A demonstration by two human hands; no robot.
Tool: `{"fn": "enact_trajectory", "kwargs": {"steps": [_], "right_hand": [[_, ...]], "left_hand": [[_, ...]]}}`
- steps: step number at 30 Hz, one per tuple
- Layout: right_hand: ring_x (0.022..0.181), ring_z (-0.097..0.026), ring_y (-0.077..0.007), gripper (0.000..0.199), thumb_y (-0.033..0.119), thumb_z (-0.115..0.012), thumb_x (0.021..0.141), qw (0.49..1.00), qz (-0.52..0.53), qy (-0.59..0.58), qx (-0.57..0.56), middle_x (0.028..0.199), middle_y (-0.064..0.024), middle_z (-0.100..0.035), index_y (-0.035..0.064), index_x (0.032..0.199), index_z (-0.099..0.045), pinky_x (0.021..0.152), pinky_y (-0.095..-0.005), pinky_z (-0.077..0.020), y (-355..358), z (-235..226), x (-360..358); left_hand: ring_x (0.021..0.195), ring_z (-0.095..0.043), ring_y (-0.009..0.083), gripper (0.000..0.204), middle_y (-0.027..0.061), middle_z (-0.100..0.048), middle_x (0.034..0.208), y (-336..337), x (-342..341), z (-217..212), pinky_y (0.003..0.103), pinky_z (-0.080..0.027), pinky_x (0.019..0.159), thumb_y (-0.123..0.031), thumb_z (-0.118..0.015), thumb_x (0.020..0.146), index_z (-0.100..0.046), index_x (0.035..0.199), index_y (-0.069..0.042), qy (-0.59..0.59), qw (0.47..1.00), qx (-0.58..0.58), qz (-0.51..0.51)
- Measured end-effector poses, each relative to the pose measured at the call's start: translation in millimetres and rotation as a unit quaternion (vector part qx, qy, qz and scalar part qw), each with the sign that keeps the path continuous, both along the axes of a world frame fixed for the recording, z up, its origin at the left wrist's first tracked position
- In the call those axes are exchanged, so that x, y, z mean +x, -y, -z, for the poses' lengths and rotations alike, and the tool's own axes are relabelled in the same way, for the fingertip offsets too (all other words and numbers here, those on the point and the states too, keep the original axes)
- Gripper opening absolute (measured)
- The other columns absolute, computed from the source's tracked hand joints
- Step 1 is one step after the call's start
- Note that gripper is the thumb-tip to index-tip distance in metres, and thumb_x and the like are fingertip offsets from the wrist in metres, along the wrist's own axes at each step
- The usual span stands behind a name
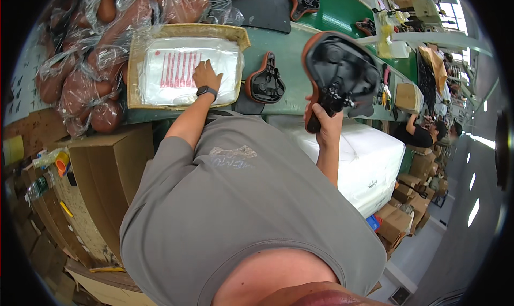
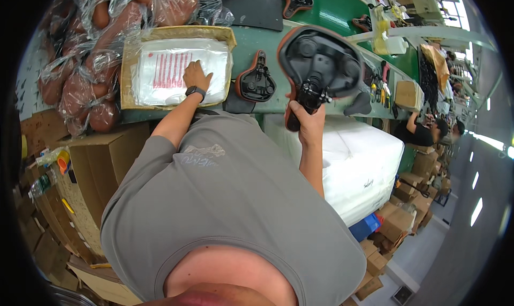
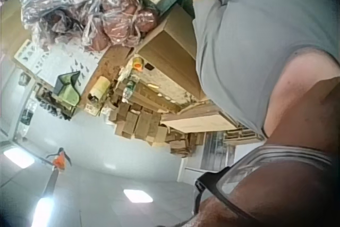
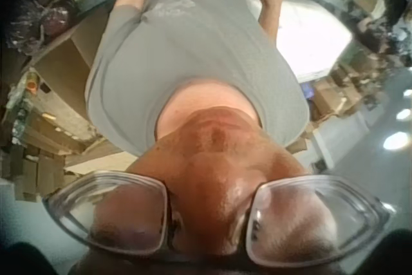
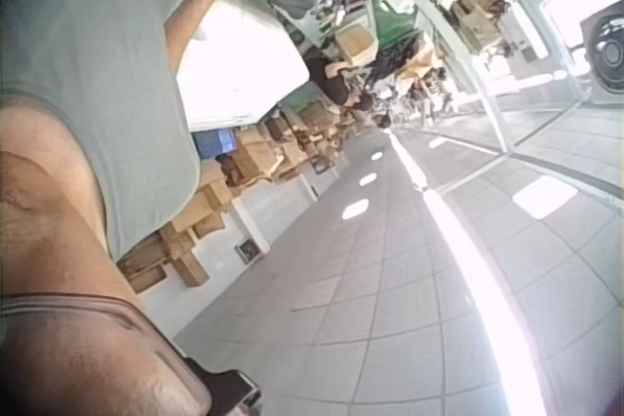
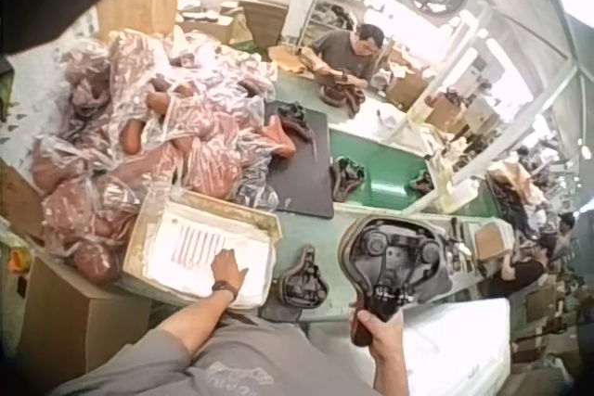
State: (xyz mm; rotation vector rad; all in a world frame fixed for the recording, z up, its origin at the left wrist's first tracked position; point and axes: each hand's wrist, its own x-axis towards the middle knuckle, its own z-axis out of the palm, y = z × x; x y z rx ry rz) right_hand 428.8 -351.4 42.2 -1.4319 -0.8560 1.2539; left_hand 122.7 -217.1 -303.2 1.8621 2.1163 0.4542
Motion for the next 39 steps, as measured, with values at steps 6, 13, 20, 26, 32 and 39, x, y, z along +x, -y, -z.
{"fn": "enact_trajectory", "kwargs": {"steps": [6,13,20,26,32,39], "right_hand": [[0.07,-0.071,-0.0183,0.042,0.013,-0.086,0.093,0.988,0.128,0.012,-0.087,0.097,-0.0107,-0.077,0.0005,0.127,-0.065,0.062,-0.0339,-0.06,50,26,3],[0.111,-0.071,-0.0181,0.069,0.018,-0.093,0.087,0.991,0.061,-0.028,-0.112,0.124,-0.0079,-0.076,-0.0005,0.145,-0.062,0.102,-0.0363,-0.0571,34,39,-2],[0.116,-0.065,-0.015,0.076,0.006,-0.093,0.086,0.996,0.047,-0.069,0.008,0.134,-0.0056,-0.071,0.0008,0.152,-0.057,0.105,-0.0341,-0.0522,42,39,-5],[0.129,-0.063,-0.0159,0.077,0.009,-0.093,0.087,0.996,0.044,-0.078,0.018,0.142,-0.0047,-0.071,0.0014,0.154,-0.058,0.118,-0.0345,-0.047,39,54,-18],[0.131,-0.061,-0.0163,0.079,0.009,-0.092,0.088,0.995,0.049,-0.087,0.008,0.143,-0.0051,-0.069,0.0012,0.158,-0.055,0.118,-0.0352,-0.046,45,55,-14],[0.077,-0.075,-0.0165,0.06,0.006,-0.089,0.093,0.982,0.036,-0.181,-0.041,0.098,-0.0085,-0.074,0.0024,0.142,-0.054,0.065,-0.0344,-0.0631,26,53,-24]], "left_hand": [[0.14,-0.061,0.0427,0.077,0.0224,-0.059,0.154,-34,40,2,0.054,-0.057,0.111,-0.033,-0.087,0.093,-0.055,0.158,-0.007,0.059,0.995,-0.078,0.029],[0.101,-0.078,0.0477,0.056,0.0246,-0.083,0.101,-51,-74,149,0.055,-0.061,0.092,-0.05,-0.056,0.107,-0.086,0.103,-0.003,-0.084,0.95,-0.139,0.267],[0.109,-0.075,0.0501,0.074,0.036,-0.075,0.122,-22,-19,45,0.055,-0.059,0.102,-0.024,-0.09,0.089,-0.056,0.144,0.012,0.026,0.996,0.02,0.085],[0.11,-0.077,0.0429,0.055,0.0303,-0.08,0.108,-42,-4,40,0.049,-0.059,0.102,-0.026,-0.087,0.092,-0.068,0.127,0.013,0.181,0.945,-0.269,0.051],[0.081,-0.076,0.0222,0.028,0.0144,-0.082,0.095,-49,-48,6,0.033,-0.061,0.069,-0.023,-0.077,0.102,-0.081,0.112,0.003,0.463,0.821,-0.334,-0.035],[0.057,-0.062,0.0139,0.032,0.0057,-0.07,0.065,-25,-76,-65,0.034,-0.05,0.054,-0.026,-0.089,0.093,-0.079,0.079,0.001,0.342,0.934,-0.104,-0.012]]}}
